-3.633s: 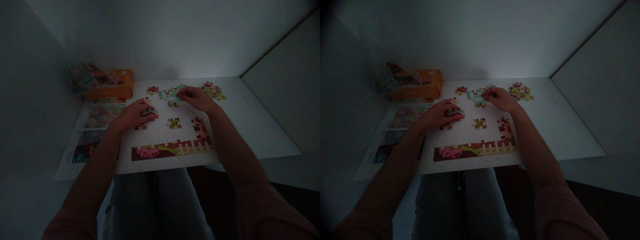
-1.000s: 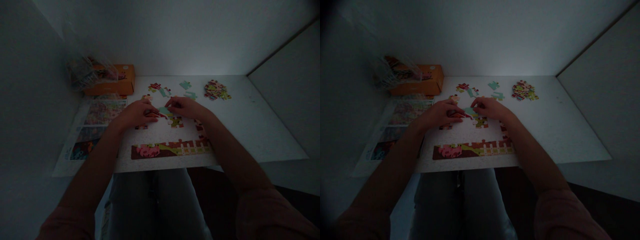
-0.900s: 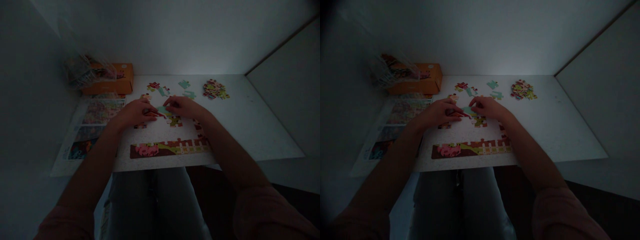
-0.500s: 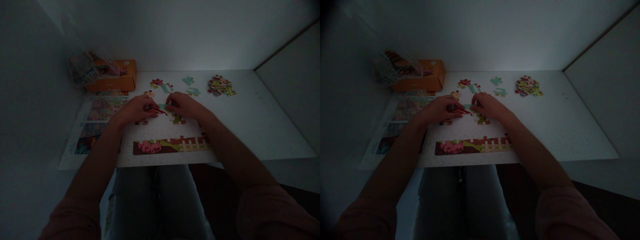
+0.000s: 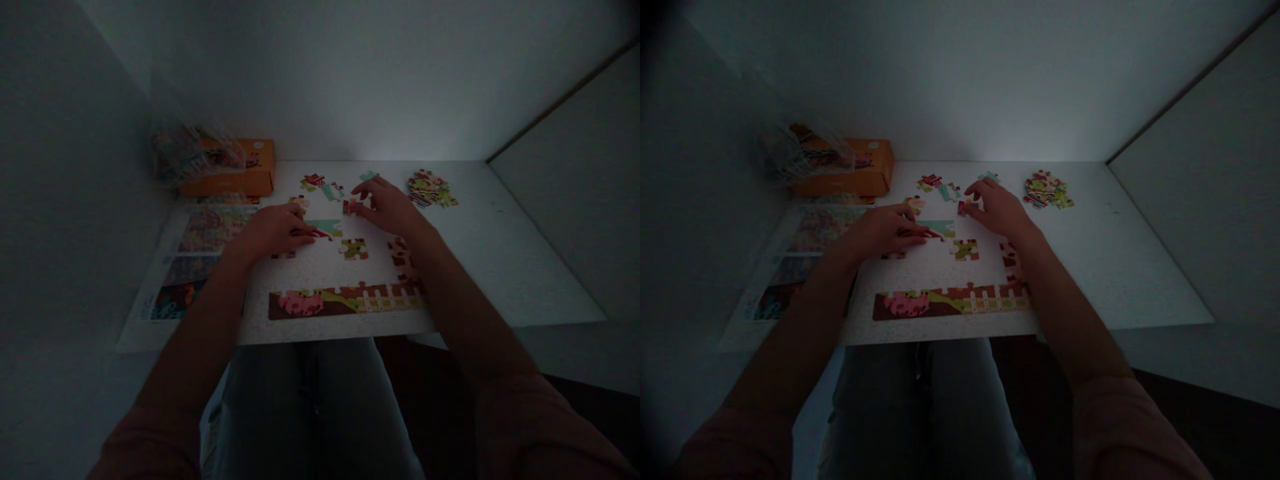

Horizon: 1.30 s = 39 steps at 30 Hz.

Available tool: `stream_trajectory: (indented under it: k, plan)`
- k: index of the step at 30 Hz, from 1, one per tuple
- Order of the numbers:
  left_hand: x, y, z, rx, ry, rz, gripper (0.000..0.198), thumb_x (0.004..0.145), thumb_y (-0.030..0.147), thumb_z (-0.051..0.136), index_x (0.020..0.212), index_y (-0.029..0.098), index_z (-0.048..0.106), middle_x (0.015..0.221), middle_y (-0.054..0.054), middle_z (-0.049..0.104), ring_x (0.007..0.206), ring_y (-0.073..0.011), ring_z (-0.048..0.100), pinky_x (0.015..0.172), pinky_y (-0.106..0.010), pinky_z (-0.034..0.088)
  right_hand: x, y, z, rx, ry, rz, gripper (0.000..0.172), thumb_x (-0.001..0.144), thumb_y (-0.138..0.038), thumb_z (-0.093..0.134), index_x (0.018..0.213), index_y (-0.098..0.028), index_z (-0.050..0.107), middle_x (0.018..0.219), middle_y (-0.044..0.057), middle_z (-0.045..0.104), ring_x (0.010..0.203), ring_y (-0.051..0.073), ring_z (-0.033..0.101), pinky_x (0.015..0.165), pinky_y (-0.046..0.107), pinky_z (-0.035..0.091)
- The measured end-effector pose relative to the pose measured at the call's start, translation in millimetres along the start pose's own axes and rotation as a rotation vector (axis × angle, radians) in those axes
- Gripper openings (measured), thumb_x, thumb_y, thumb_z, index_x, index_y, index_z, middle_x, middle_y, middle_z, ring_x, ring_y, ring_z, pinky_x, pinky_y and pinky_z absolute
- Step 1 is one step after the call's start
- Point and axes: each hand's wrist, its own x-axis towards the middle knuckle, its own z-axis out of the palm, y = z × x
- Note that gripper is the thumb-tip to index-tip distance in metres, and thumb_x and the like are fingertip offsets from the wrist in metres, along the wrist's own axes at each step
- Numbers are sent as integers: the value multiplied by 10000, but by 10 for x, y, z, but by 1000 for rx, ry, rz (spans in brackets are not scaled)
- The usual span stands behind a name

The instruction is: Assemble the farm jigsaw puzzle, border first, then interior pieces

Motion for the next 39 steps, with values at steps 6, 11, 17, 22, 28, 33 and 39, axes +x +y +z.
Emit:
stream_trajectory:
  k: [6, 11, 17, 22, 28, 33, 39]
  plan:
    - [1, -77, -15, 22, 20, -14, 406, 1181, 446, 782, 1477, 265, 992, 1371, -138, 877, 1159, -300, 821, 986, -398, 577, 619, 78, 120, -100, -78, 19, 738, 1124, -371, 892, 1819, -171, 749, 1801, 282, 641, 1559, 488, 769, 1414, 649, 587]
    - [5, -81, 44, -17, 95, -96, 578, 1116, 506, 895, 1620, 224, 901, 1521, -153, 873, 1251, -321, 844, 1079, -392, 619, 1020, 19, 65, -114, -211, 66, 308, 1055, -357, 982, 1331, -221, 972, 1549, 228, 817, 1330, 434, 847, 1300, 648, 659]
    - [22, -86, 101, -28, 115, -140, 599, 1096, 569, 893, 1625, 287, 893, 1639, -123, 819, 1333, -311, 833, 1137, -367, 634, 924, -1, -9, 37, -221, 171, 413, 985, -347, 1029, 1350, -207, 896, 1288, 176, 901, 1142, 370, 841, 1142, 556, 708]
    - [31, -118, 119, -73, 117, -122, 588, 1090, 594, 881, 1586, 282, 926, 1660, -129, 804, 1393, -331, 830, 1206, -399, 641, 858, -35, 13, 63, -213, 138, 463, 832, -386, 1128, 1179, -247, 856, 1331, 178, 855, 1160, 383, 809, 1127, 563, 695]
    - [38, -138, 119, -110, 128, -116, 614, 1074, 603, 887, 1572, 248, 936, 1639, -156, 816, 1373, -348, 838, 1257, -430, 639, 692, 116, -109, 307, -80, 203, 509, 869, -353, 1024, 1251, -306, 690, 950, -12, 743, 870, 246, 663, 777, 370, 552]
    - [48, -135, 90, -125, 119, -123, 627, 1051, 648, 877, 1547, 270, 940, 1545, -139, 847, 1192, -312, 848, 1076, -406, 661, 131, 573, -293, 426, 129, 194, 450, 988, -416, 869, 1392, -335, 689, 780, -90, 552, 757, 227, 563, 728, 352, 458]
    - [61, -172, 73, -145, 119, -112, 671, 1009, 678, 852, 1501, 229, 938, 1490, -161, 842, 1103, -311, 813, 1042, -438, 652, -83, 961, -253, 371, 312, 377, 394, 981, -411, 871, 1320, -285, 712, 1039, 44, 827, 1017, 297, 812, 943, 448, 650]
